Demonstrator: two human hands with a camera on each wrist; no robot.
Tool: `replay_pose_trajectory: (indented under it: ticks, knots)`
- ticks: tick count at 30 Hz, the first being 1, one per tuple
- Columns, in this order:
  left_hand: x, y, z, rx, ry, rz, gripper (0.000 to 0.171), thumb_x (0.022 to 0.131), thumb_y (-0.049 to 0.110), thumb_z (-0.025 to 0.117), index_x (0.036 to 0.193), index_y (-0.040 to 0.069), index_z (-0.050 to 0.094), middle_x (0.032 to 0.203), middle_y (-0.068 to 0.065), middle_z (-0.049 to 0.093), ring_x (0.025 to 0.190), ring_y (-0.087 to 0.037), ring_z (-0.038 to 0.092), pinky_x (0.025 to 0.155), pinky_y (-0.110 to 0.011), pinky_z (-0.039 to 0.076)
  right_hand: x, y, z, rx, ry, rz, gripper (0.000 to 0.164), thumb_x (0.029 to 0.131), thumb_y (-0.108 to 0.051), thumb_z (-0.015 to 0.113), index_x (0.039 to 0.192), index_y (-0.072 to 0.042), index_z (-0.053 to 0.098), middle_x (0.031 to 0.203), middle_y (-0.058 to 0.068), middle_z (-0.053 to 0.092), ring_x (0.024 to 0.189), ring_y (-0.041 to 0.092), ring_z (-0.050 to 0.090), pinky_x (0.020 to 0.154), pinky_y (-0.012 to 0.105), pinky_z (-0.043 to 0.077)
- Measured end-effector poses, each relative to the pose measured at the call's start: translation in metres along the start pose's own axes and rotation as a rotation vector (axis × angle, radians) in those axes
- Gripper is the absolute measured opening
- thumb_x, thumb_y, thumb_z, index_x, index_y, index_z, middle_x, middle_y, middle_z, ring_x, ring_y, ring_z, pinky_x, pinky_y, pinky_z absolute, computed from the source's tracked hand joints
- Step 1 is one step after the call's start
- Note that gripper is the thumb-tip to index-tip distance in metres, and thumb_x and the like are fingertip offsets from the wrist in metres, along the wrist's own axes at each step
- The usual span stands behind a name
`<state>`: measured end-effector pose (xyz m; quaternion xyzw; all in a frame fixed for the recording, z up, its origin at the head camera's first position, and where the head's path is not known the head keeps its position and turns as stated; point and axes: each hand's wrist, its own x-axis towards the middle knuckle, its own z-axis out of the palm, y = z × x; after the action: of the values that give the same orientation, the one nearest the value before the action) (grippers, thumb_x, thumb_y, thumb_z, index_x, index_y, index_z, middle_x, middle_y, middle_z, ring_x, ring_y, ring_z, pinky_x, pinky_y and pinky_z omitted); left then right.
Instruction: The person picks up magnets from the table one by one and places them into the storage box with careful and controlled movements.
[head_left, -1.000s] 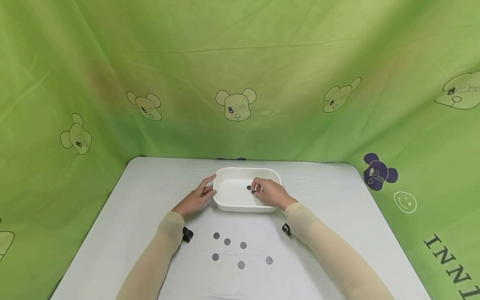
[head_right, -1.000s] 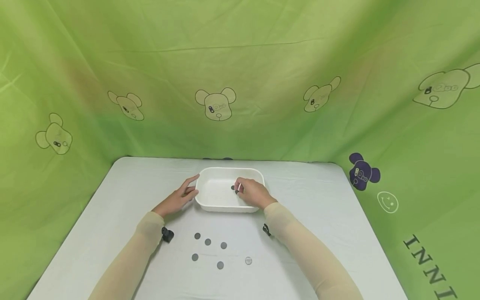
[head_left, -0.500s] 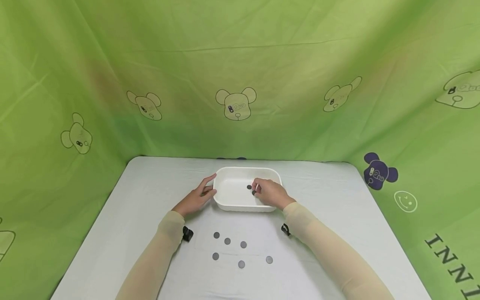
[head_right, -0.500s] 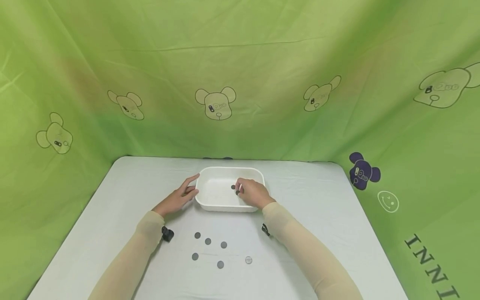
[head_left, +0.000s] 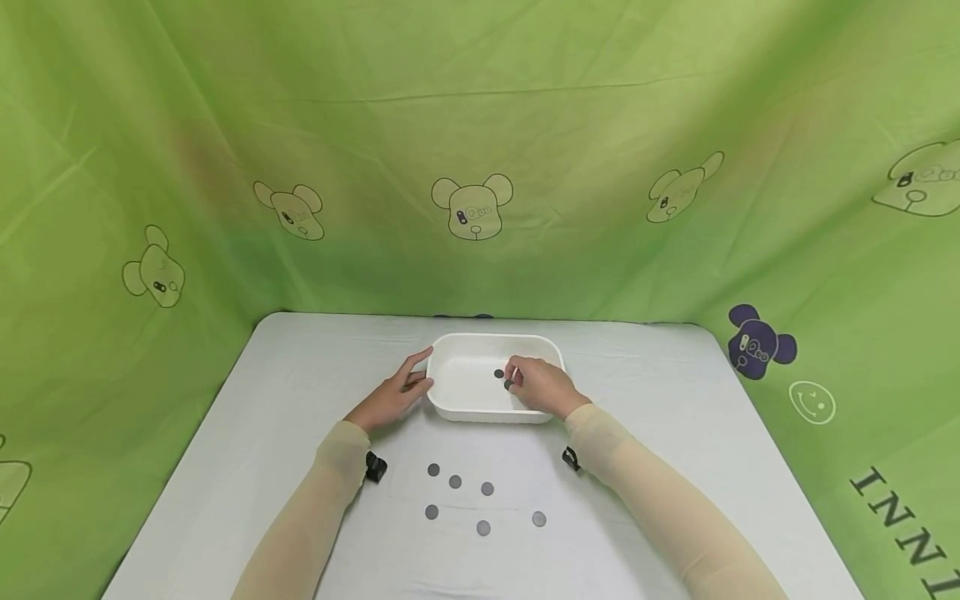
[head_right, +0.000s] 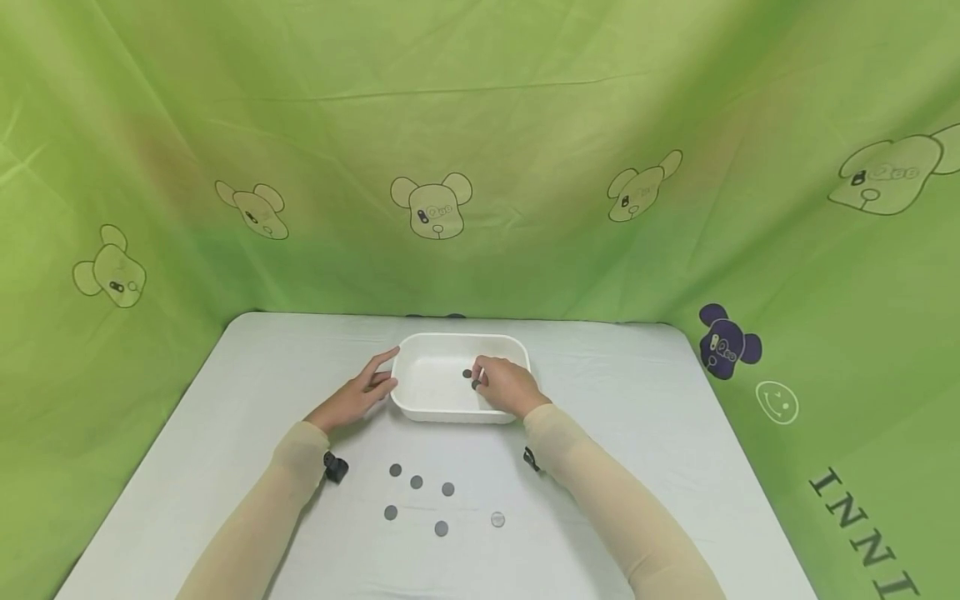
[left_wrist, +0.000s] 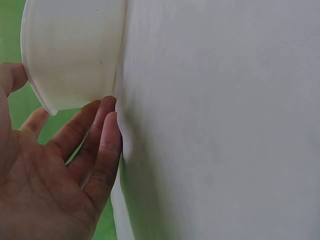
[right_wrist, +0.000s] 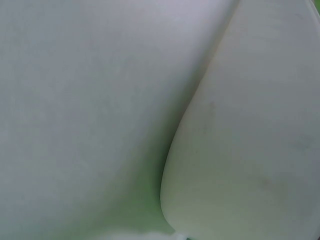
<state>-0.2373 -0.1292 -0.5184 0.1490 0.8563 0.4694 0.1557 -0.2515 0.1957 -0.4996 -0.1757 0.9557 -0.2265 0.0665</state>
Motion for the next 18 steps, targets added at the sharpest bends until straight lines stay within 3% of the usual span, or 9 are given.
replay_pose_trajectory:
  ticks: [18]
  knots:
    - [0.0009, -0.0025, -0.0002, -0.013, -0.004, 0.003, 0.065, 0.112, 0.049, 0.054, 0.169, 0.051, 0.02, 0.161, -0.012, 0.053, 0.151, -0.037, 0.047, 0.128, -0.063, 0.023, 0.0012, 0.0016, 0.0007, -0.011, -0.005, -0.026, 0.014, 0.097, -0.016, 0.078, 0.107, -0.014, 0.069, 0.089, -0.003, 0.066, 0.077, 0.014, 0.059, 0.071, 0.036, 0.052]
